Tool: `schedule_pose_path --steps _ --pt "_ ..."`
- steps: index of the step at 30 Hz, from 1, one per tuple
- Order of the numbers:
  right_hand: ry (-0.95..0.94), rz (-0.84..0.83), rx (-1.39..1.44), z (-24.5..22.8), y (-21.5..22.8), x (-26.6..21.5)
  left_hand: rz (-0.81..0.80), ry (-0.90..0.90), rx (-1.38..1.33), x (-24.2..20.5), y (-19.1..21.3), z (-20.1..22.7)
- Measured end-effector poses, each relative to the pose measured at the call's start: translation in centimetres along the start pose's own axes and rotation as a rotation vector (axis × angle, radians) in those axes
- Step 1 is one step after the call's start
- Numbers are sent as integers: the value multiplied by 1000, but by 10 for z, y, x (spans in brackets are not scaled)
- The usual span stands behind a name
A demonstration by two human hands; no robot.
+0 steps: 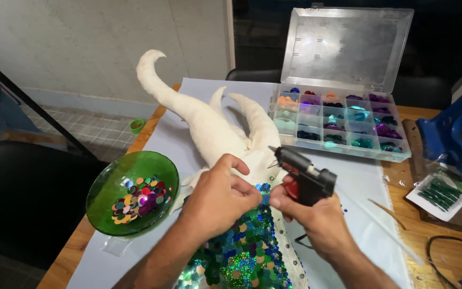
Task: Applying sequins to a white fabric sculpture using a hot glue gun
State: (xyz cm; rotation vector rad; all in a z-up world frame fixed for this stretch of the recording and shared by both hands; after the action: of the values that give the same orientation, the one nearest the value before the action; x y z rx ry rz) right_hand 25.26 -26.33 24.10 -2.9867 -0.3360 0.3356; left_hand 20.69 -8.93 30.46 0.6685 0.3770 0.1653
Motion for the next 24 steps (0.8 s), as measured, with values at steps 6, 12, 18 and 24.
schedule_pose_path --steps 6,12,18,24 --pt "79 31 144 17 -2 4 -22 -31 -290 -1 -7 -9" --pt "43 108 199 15 -3 -1 -56 -159 -311 1 -18 -28" --pt "68 80 140 10 -8 -5 66 -168 -291 -2 -22 -30" --pt "-105 174 -122 -11 -10 -16 38 -110 -46 7 0 -23"
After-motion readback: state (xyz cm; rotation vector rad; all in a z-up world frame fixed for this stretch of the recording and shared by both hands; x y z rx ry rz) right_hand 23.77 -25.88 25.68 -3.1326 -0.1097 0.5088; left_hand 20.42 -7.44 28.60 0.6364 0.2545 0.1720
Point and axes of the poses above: each hand's wrist, its own x-axis towards the middle knuckle, its own y-axis out of the back of the hand, z = x × y, the point moved 3 cm from there along x, towards the middle knuckle, and after that the axes turned 1 degree about -y, right-handed, at the moved point
